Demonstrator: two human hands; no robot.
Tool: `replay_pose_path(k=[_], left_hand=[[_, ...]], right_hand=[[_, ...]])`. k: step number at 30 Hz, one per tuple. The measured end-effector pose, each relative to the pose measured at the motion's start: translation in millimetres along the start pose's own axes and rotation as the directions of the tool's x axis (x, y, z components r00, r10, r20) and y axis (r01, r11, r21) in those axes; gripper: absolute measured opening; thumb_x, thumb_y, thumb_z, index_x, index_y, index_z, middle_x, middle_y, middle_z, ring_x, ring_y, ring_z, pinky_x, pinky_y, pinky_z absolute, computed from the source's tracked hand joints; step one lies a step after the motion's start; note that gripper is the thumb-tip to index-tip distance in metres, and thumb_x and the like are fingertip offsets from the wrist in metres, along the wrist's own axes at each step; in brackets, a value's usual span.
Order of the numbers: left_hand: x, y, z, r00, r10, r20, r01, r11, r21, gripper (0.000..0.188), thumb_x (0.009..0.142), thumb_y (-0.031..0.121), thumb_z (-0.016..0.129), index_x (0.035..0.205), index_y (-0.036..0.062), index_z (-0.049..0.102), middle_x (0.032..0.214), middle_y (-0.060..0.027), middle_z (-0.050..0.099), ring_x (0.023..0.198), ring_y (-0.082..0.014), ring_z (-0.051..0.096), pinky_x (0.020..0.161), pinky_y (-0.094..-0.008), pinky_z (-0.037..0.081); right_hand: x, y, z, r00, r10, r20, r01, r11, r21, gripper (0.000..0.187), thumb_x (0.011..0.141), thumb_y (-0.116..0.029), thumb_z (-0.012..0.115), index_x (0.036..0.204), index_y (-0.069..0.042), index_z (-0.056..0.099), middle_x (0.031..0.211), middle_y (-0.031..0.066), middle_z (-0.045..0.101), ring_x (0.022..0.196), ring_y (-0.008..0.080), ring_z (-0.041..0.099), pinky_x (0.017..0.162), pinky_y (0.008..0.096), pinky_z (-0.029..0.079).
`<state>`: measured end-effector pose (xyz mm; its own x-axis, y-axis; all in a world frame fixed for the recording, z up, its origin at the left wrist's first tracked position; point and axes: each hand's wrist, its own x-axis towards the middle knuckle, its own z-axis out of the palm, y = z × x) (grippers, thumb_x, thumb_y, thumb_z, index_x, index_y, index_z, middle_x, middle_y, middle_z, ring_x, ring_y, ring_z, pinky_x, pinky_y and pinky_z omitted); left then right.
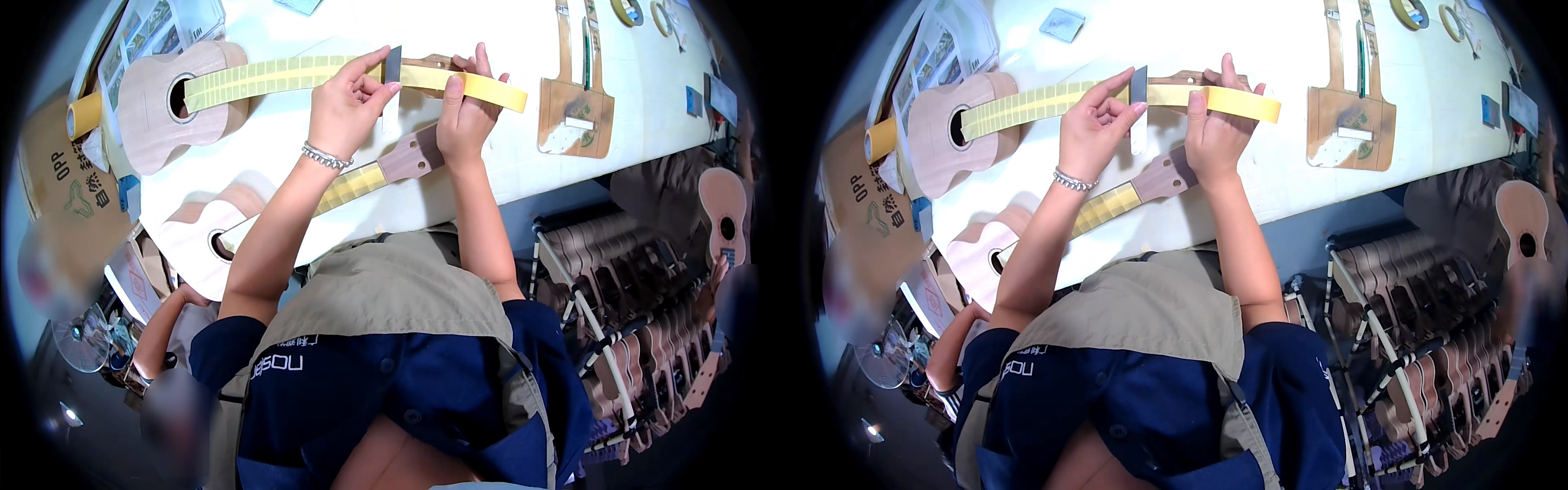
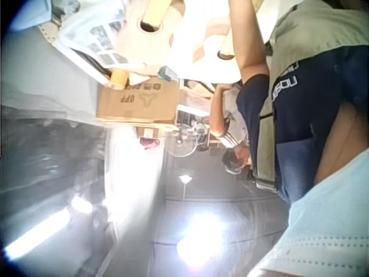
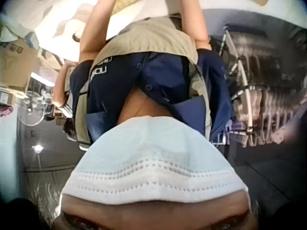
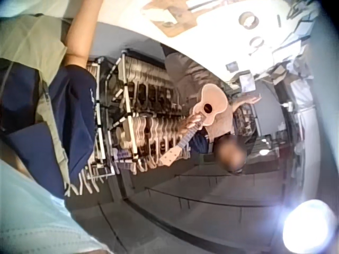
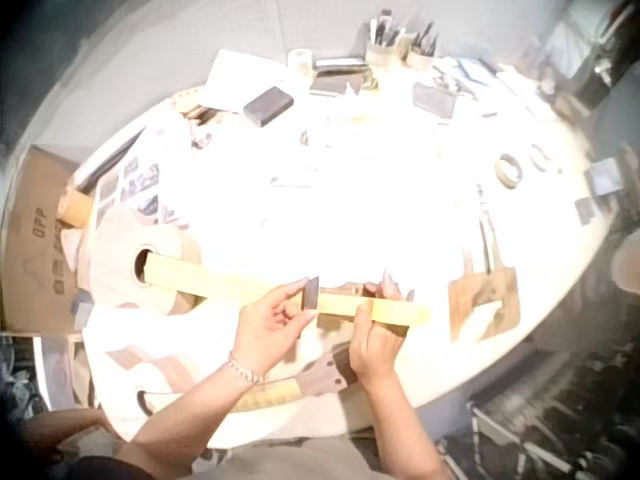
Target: The person applies masking tape to the fretboards of ukuleles and uses a wooden template to mark positions on the soundboards with a pencil.
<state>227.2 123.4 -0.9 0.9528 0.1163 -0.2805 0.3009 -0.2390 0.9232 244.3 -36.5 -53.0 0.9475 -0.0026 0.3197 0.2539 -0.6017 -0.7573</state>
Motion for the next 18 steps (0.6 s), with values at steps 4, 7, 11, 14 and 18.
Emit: replay_pose_path(k=[4, 7, 11, 14, 18], left_hand=[[-0.2, -0.6, 2.9, 1.000, -0.009, -0.022, 0.009, 1.000, 0.015, 0.048, 0.082, 0.006, 0.069, 0.127, 0.0021, 0.054, 0.068, 0.0021, 0.060, 0.060, -0.0010, 0.052, 0.056, -0.0157, 0.044], [0.3, 1.0, 7.2, 0.998, -0.029, -0.049, 0.029, 1.000, 0.008, 0.046, 0.081, 0.005, 0.069, 0.125, 0.0023, 0.056, 0.069, 0.0034, 0.059, 0.060, -0.0002, 0.050, 0.056, -0.0152, 0.043], [3.6, -0.8, 12.8, 0.992, -0.051, -0.112, 0.058, 0.996, 0.061, 0.041, 0.081, 0.008, 0.068, 0.121, 0.0083, 0.060, 0.066, 0.0007, 0.060, 0.057, -0.0057, 0.052, 0.055, -0.0200, 0.044], [-2.7, -7.9, 5.1, 0.973, 0.198, -0.117, -0.160, 0.949, 0.272, 0.041, 0.079, 0.013, 0.069, 0.120, 0.0144, 0.062, 0.065, -0.0045, 0.063, 0.053, -0.0165, 0.057, 0.054, -0.0262, 0.047], [-17.9, -23.9, -41.8, 0.820, 0.527, 0.224, -0.496, 0.458, 0.737, 0.057, 0.072, 0.025, 0.073, 0.126, 0.0205, 0.056, 0.075, 0.0007, 0.065, 0.062, -0.0164, 0.059, 0.053, -0.0274, 0.046]], right_hand=[[-0.5, 0.9, 0.1, 1.000, 0.005, -0.004, -0.005, 1.000, -0.004, 0.054, 0.094, -0.030, 0.042, 0.138, 0.001, 0.034, 0.104, 0.0087, 0.060, 0.108, 0.0254, 0.049, 0.109, 0.0515, 0.010], [0.2, -3.4, 0.7, 1.000, -0.012, -0.025, 0.013, 0.999, 0.049, 0.044, 0.092, -0.024, 0.044, 0.129, 0.001, 0.045, 0.103, 0.0093, 0.060, 0.106, 0.0247, 0.051, 0.108, 0.0505, 0.015], [-8.8, -46.9, -9.8, 0.940, -0.333, -0.072, 0.340, 0.916, 0.214, 0.024, 0.084, -0.008, 0.049, 0.106, 0.001, 0.057, 0.106, 0.0113, 0.054, 0.104, 0.0251, 0.052, 0.103, 0.0436, 0.030], [15.5, -51.7, -30.3, 0.843, -0.534, 0.055, 0.530, 0.845, 0.072, 0.030, 0.077, -0.003, 0.060, 0.106, 0.003, 0.054, 0.101, 0.0131, 0.056, 0.094, 0.0319, 0.055, 0.090, 0.0396, 0.041], [125.0, 36.8, -29.6, 0.856, -0.308, 0.415, 0.441, 0.855, -0.273, 0.030, 0.081, -0.002, 0.060, 0.110, 0.004, 0.054, 0.097, 0.0198, 0.058, 0.089, 0.0374, 0.054, 0.077, 0.0412, 0.044]])
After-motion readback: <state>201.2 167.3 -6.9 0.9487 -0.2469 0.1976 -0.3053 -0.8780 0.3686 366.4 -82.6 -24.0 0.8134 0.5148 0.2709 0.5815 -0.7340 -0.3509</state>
